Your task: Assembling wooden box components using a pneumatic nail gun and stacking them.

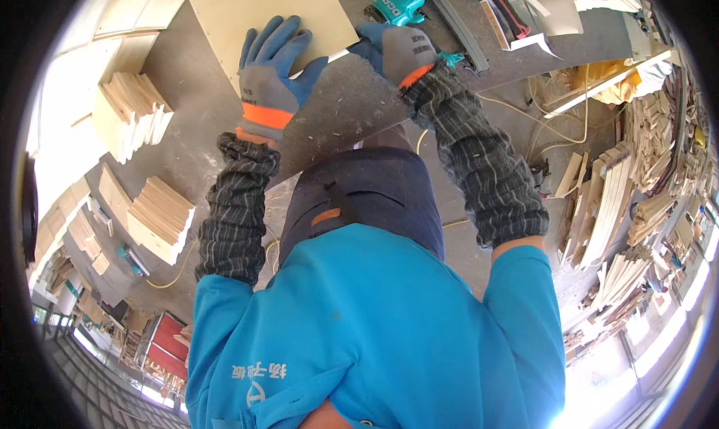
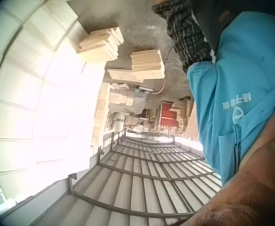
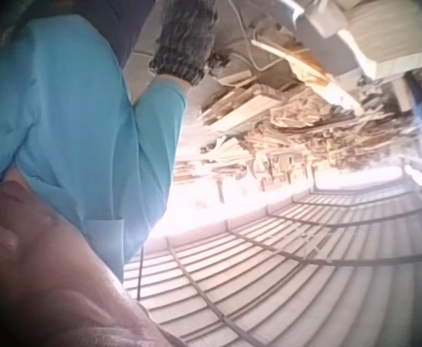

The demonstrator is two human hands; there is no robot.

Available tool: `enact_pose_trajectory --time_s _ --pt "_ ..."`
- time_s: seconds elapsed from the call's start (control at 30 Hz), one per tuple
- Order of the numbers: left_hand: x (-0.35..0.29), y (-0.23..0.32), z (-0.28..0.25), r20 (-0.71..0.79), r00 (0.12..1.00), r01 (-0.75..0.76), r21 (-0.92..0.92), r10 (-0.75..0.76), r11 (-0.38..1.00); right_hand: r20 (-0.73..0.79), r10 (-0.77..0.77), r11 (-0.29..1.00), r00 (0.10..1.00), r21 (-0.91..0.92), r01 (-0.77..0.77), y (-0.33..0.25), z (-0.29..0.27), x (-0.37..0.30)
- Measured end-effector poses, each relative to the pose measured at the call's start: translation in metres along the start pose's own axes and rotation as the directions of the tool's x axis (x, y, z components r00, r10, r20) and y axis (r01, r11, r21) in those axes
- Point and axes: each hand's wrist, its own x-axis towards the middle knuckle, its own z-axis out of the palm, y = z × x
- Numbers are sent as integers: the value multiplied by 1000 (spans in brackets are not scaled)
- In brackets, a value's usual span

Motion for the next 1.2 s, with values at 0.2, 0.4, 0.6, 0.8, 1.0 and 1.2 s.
enact_pose_trajectory --time_s 0.2,0.4,0.6,0.8,1.0,1.2 --pt "-1 2 -1 -17 1000 24 12 -23 1000 235 129 991 963 -50 -120 -7 -24 18" --pt "-1 1 0 -34 999 25 -9 -25 1000 208 -44 984 977 -158 77 15 -19 21" --pt "-3 2 1 -27 999 26 18 -26 999 313 -37 962 949 -246 119 7 -21 23" --pt "2 5 5 -19 1000 13 11 -13 1000 243 15 929 970 -362 76 7 -9 8" --pt "-2 -2 0 9 999 33 35 -33 999 -57 -9 989 998 -150 0 5 -35 -8" --pt "-4 -1 2 -2 999 44 -1 -44 999 -140 352 804 925 -460 -376 77 -6 -15"
